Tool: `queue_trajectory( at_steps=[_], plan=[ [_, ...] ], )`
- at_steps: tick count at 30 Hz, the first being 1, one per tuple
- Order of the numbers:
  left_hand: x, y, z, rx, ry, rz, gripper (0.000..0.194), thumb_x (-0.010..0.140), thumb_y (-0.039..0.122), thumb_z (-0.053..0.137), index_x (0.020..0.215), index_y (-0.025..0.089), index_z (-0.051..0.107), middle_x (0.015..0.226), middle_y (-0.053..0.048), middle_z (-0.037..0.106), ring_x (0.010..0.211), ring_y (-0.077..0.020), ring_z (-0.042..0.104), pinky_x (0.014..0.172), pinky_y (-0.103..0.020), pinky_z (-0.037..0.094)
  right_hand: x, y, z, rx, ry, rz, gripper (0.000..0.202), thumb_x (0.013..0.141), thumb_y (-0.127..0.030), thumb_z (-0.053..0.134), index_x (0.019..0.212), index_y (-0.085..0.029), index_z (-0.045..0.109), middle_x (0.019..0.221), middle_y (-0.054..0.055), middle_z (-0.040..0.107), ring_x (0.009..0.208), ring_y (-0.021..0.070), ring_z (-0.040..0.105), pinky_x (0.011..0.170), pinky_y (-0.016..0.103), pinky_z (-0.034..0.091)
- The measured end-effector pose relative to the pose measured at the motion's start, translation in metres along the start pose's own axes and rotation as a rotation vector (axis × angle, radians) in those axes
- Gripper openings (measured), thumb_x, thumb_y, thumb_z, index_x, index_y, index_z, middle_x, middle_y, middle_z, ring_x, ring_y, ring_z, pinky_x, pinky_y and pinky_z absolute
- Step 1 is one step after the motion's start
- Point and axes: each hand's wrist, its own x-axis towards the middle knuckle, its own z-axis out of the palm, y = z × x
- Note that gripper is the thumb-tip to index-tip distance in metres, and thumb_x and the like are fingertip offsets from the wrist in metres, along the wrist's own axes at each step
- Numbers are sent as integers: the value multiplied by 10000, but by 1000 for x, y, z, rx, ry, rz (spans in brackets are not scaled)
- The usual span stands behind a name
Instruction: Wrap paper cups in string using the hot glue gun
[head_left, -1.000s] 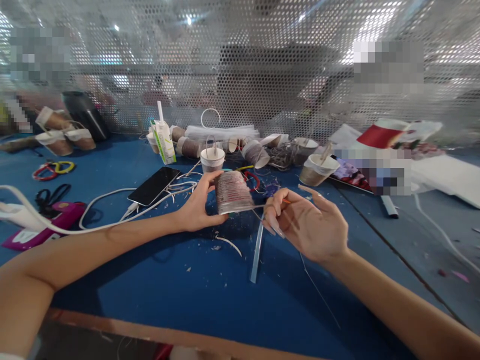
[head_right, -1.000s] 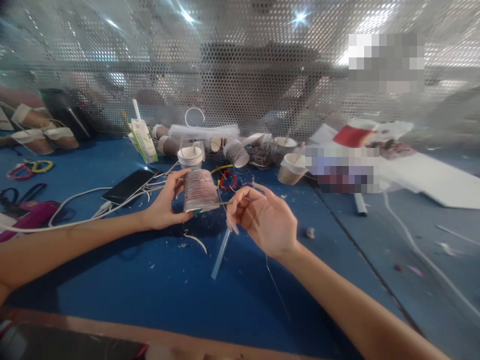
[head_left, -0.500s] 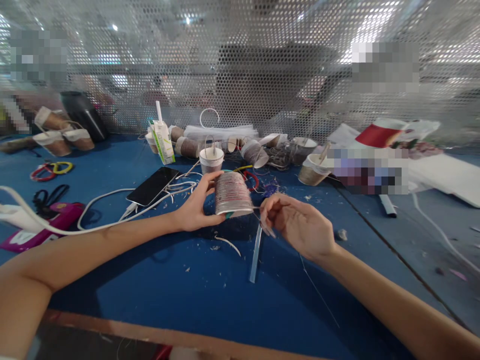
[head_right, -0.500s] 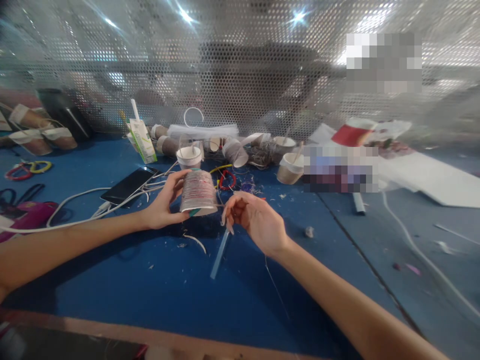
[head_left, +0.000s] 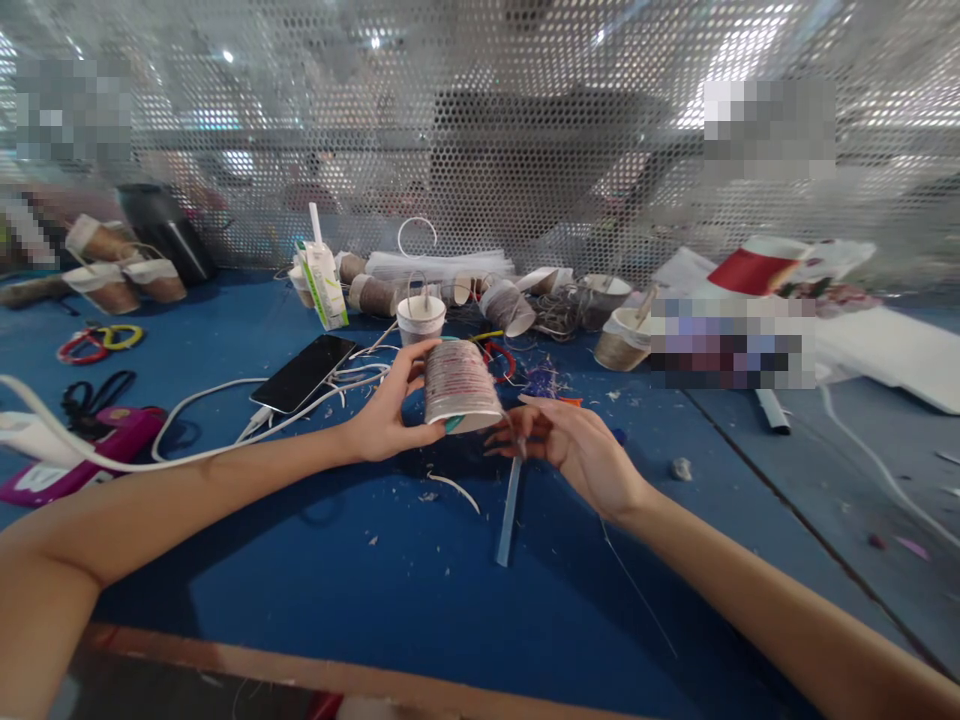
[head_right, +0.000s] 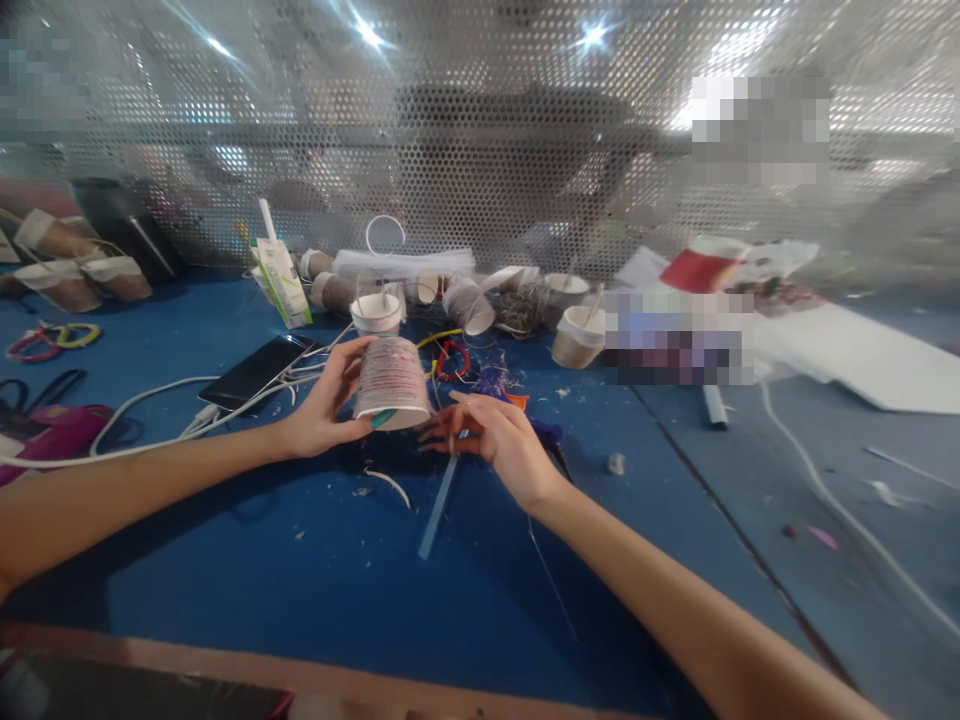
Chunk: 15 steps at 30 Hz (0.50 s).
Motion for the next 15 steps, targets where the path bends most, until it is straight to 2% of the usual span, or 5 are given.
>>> queue_trajectory(
  at_steps=[3, 6, 9, 12, 15],
  plan=[
    [1, -1, 1, 55, 64, -3, 797, 759, 404, 723, 1422, 305, 292, 1406, -144, 416, 1230, -312, 545, 987, -503, 547, -3, 1, -3, -236, 240, -187, 385, 846, -484, 576, 582, -212, 506, 822, 71, 676, 816, 229, 635, 758, 417, 534],
    [1, -1, 1, 141, 104, -22, 827, 723, 337, 747, 1419, 291, 302, 1387, -142, 424, 1240, -313, 534, 987, -495, 545, -11, -2, -6, -553, 406, -529, 332, 889, -404, 523, 607, -229, 529, 920, 64, 701, 940, 257, 587, 902, 468, 440],
    [1, -1, 0, 196, 109, -43, 843, 696, 306, 762, 1411, 276, 317, 1375, -146, 436, 1245, -319, 525, 982, -489, 542, -20, -6, -6, -709, 296, -700, 241, 905, -304, 472, 682, -243, 544, 1087, 39, 715, 1041, 278, 539, 969, 493, 357],
    [1, 0, 0, 194, 109, -64, 844, 688, 316, 770, 1402, 272, 323, 1394, -148, 423, 1279, -330, 493, 1005, -502, 518, -23, -9, -4, -809, 56, -732, 196, 898, -309, 449, 733, -243, 531, 1152, 42, 711, 1029, 288, 519, 945, 499, 351],
    [1, 1, 1, 175, 106, -87, 842, 695, 332, 770, 1401, 266, 317, 1404, -149, 414, 1292, -328, 479, 1027, -509, 496, -21, -6, -4, -865, -96, -776, 160, 892, -320, 428, 801, -236, 528, 1182, 54, 700, 988, 275, 519, 907, 484, 366]
  ],
)
